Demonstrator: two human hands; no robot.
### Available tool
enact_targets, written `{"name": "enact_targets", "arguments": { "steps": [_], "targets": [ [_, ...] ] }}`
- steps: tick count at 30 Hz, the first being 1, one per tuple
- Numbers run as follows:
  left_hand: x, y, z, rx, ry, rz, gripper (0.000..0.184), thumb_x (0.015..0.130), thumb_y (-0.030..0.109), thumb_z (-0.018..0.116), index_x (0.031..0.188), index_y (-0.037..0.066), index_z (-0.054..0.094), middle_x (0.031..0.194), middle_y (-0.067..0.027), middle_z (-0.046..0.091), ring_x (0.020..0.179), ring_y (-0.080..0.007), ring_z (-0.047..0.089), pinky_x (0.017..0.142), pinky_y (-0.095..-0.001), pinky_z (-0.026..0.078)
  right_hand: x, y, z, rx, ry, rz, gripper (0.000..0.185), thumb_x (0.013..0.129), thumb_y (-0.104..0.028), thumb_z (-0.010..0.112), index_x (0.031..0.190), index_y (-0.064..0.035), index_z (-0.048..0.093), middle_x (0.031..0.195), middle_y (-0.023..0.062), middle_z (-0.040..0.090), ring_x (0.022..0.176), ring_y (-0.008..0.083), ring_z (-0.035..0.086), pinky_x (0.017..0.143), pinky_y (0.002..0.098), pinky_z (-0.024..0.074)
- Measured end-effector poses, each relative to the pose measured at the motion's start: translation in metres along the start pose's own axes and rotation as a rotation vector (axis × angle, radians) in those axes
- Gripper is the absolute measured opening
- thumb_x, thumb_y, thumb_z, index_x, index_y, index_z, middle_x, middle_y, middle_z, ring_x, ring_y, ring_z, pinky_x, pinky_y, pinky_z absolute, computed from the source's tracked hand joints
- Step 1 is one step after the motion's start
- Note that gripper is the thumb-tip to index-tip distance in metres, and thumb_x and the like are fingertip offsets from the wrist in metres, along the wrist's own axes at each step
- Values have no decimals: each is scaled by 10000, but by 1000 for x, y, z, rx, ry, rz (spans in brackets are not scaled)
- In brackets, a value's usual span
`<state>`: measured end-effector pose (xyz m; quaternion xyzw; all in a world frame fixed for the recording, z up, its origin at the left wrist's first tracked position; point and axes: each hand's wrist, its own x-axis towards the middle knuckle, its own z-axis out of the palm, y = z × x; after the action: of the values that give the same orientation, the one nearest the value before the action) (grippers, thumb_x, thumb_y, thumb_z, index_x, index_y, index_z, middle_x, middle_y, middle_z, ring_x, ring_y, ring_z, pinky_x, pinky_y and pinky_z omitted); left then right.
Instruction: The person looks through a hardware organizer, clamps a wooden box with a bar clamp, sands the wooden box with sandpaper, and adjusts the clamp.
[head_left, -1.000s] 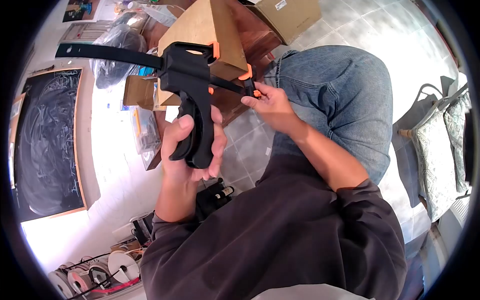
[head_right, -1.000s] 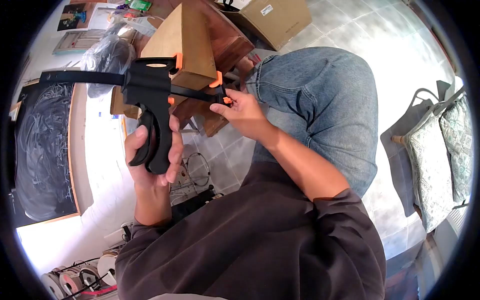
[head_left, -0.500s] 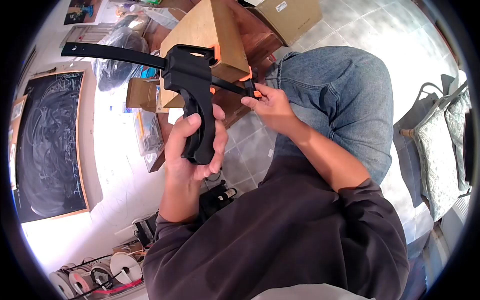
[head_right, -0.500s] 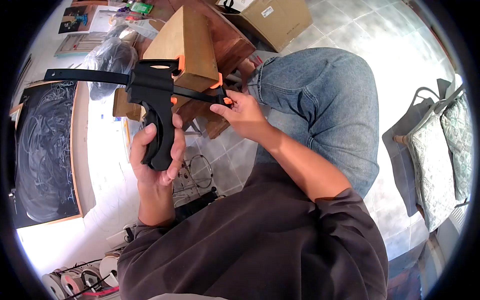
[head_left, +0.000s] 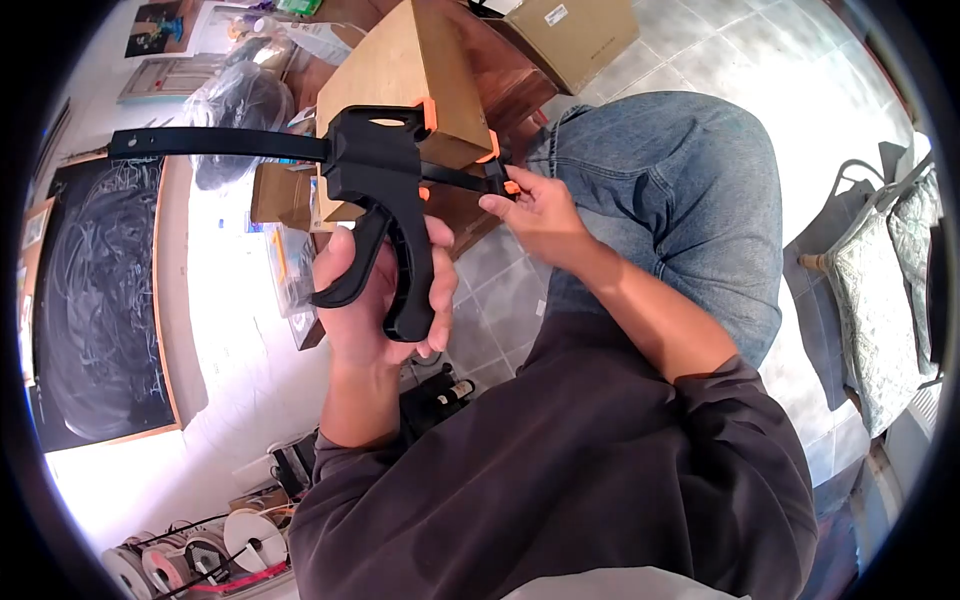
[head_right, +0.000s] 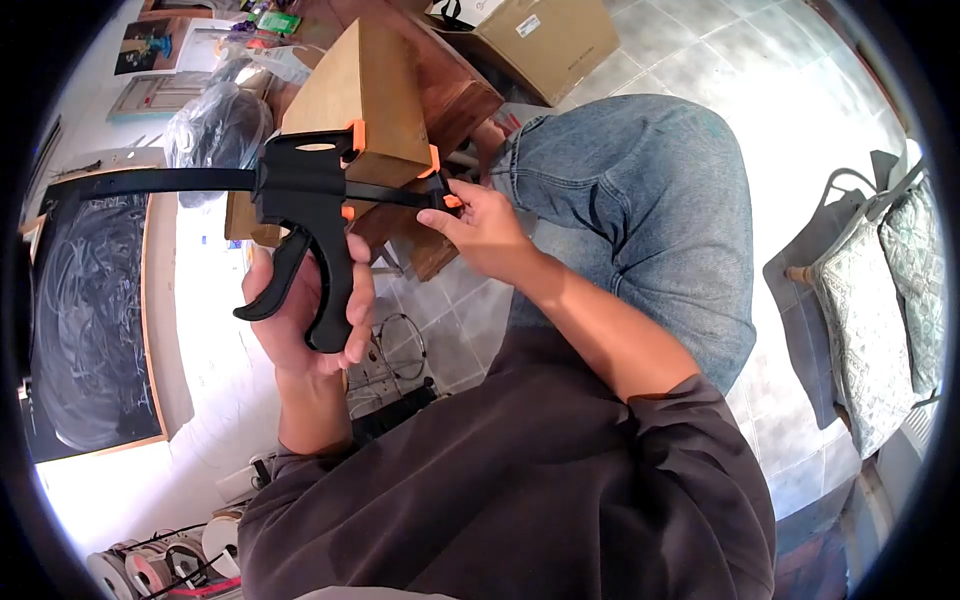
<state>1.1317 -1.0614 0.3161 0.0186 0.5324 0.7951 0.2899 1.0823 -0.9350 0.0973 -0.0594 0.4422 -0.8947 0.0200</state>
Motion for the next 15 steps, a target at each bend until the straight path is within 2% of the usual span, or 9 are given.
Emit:
{"name": "enact_targets", "arguments": {
  "steps": [1,4,5,7,10,12,14,15],
  "targets": [
    [0,-3,-3,-35,-17,18,686,1096,511,458,1341,-129,486,810,-247,647,462,-279,652,348,-284,497,0,0,0,14,36,-41,300,979,-200,823,1152,20,716,898,-52,614,752,21,486,638,228,442],
    [2,-2,-1,-68,21,87,684,1108,480,461,1392,-142,433,815,-284,630,460,-290,657,343,-277,512,1,2,-4,-65,23,-47,314,977,-214,825,1155,22,715,897,-49,624,749,25,494,638,234,447],
    [0,-1,-6,-62,12,50,674,1107,467,461,1395,-141,428,814,-283,629,453,-290,652,340,-279,512,1,2,-5,-65,23,-47,314,977,-214,825,1155,22,715,897,-49,624,749,25,494,638,234,447],
    [-2,-1,-8,-55,3,15,664,1107,455,462,1398,-141,424,813,-282,628,446,-289,648,337,-282,512,0,-3,-5,-123,-22,55,354,1013,-70,755,1341,35,676,1141,-5,711,961,33,599,835,231,519],
    [-2,-5,-5,-25,61,45,620,1098,411,477,1387,-137,440,801,-273,624,420,-280,628,323,-275,499,-1,-17,-4,-99,-24,58,349,1014,-77,757,1335,34,679,1120,-13,712,955,32,598,831,233,519],
    [1,-6,-7,2,0,38,664,1075,490,472,1350,-112,519,828,-217,649,496,-274,667,382,-305,521,-1,-15,-5,-68,-14,45,358,1017,-74,753,1350,32,676,1120,-11,717,952,33,601,830,234,521],
    [7,-6,-3,-15,-13,23,709,1057,525,490,1362,-114,514,849,-223,650,518,-294,674,399,-327,534,1,-7,-6,-37,-9,34,368,1020,-72,749,1364,31,672,1120,-8,723,949,35,603,828,236,524],
    [9,-6,-2,-33,-26,7,756,1039,560,508,1375,-117,508,870,-229,650,540,-313,681,417,-349,547,4,-5,-6,-8,-1,-11,347,1013,-125,766,1313,27,682,1067,-11,715,887,30,591,777,233,514]
  ]
}}
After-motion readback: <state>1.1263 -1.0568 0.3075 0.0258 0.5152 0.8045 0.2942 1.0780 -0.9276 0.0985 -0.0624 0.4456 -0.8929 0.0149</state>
